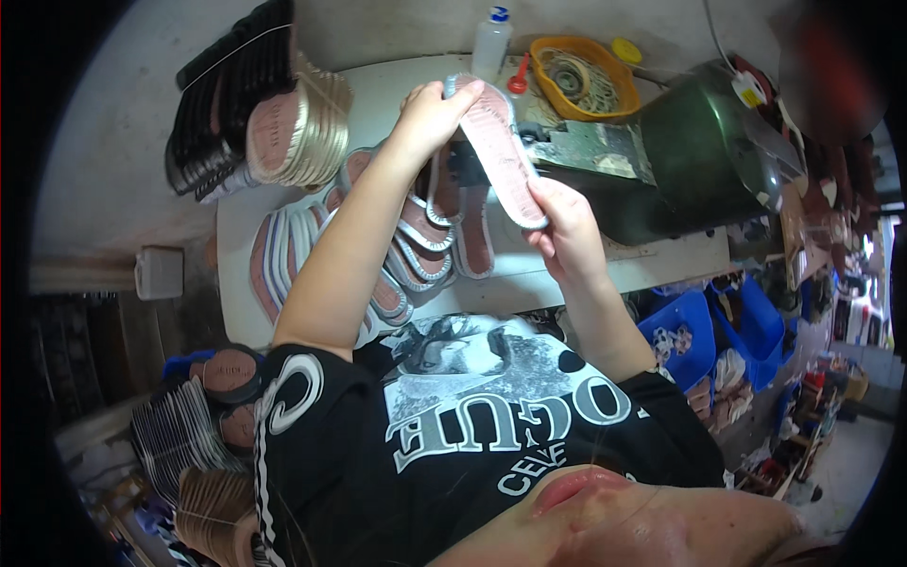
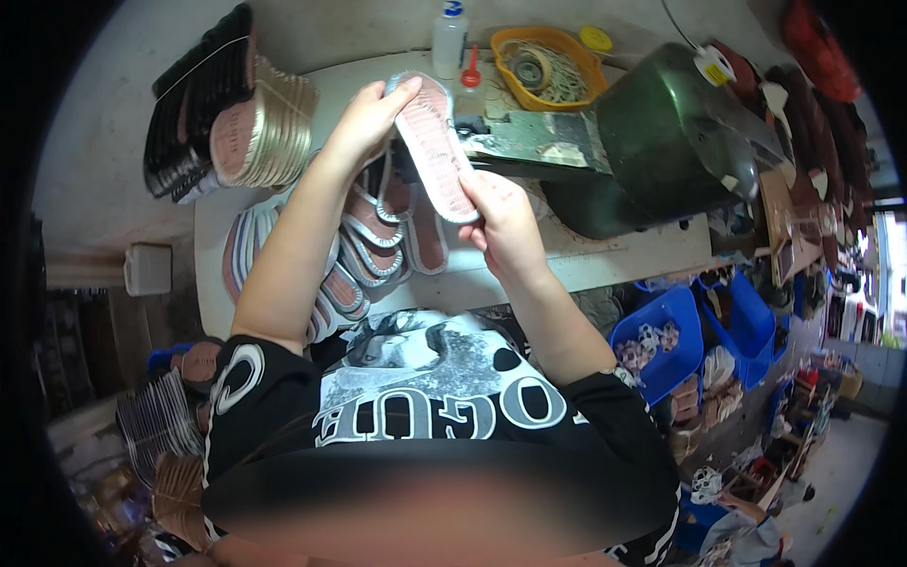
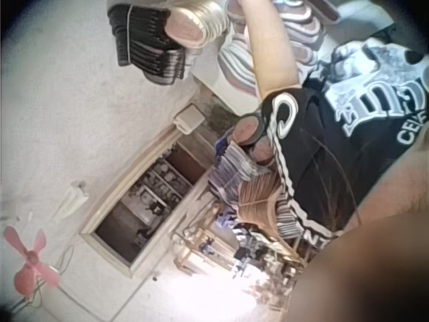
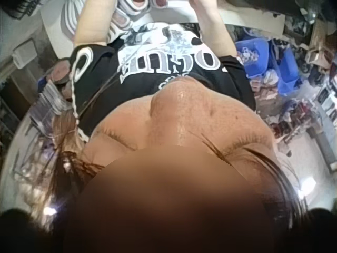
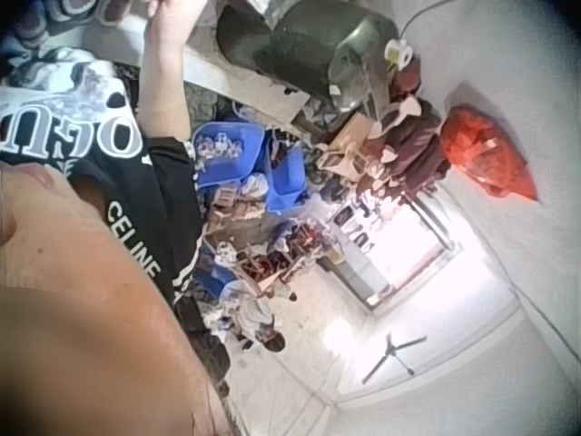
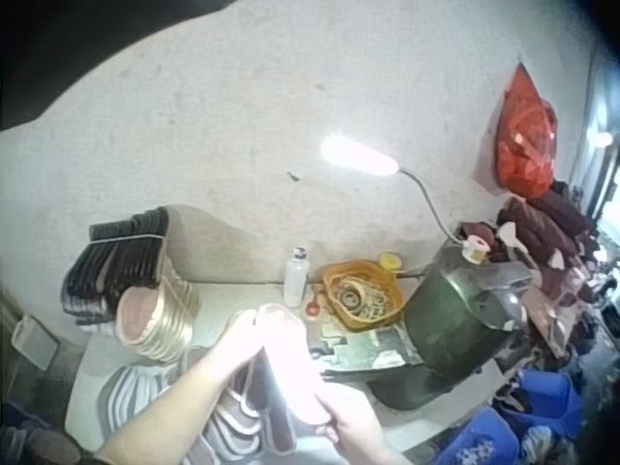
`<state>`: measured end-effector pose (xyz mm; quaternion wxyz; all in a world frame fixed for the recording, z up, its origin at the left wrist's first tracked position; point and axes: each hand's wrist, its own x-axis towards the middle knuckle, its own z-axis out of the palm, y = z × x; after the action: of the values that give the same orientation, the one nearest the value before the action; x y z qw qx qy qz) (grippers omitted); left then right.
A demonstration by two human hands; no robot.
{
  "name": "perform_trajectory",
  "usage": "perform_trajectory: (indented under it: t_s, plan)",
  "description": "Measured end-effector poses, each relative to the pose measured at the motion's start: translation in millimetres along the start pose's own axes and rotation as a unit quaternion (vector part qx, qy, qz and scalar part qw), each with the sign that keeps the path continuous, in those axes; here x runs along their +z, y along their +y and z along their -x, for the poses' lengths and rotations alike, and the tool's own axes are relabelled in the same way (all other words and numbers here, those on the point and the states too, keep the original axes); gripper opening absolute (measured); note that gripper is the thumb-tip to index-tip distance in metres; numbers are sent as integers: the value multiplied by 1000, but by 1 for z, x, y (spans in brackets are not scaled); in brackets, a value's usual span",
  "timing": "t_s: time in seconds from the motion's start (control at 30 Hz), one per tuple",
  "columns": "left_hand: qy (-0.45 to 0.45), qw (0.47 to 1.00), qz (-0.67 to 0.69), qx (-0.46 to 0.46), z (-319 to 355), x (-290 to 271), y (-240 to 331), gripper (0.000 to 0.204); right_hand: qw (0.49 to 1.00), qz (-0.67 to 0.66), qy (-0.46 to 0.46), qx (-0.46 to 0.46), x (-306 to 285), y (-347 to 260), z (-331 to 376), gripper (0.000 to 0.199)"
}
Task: Inspecting shoe soles and organizing them by pairs.
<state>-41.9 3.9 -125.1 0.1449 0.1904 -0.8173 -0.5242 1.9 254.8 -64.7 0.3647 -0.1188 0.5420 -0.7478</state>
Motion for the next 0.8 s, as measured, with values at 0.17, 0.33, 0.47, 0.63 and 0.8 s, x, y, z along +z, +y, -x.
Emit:
perform_trajectory:
  t_s: [0.17, 0.33, 0.47, 0.63, 0.8]
  plan:
    - [88, 984, 152, 31, 84, -76, 46, 57, 993, 31, -96, 57, 33, -8, 28, 22]
    - [186, 953, -173, -163, 166, -186, -33, 59, 962, 202, -163, 87, 62, 28, -13, 46]
    - [171, 870, -371, -276, 215, -190, -106, 84, 912, 394, -109, -40, 45, 59, -23, 53]
    - [229, 929, -51, -284, 231, -202, -124, 85, 927, 325, -175, 63, 38, 41, -13, 43]
    - [308, 851, -376, -199, 227, -210, -74, 78, 908, 314, -255, 113, 27, 42, 11, 32]
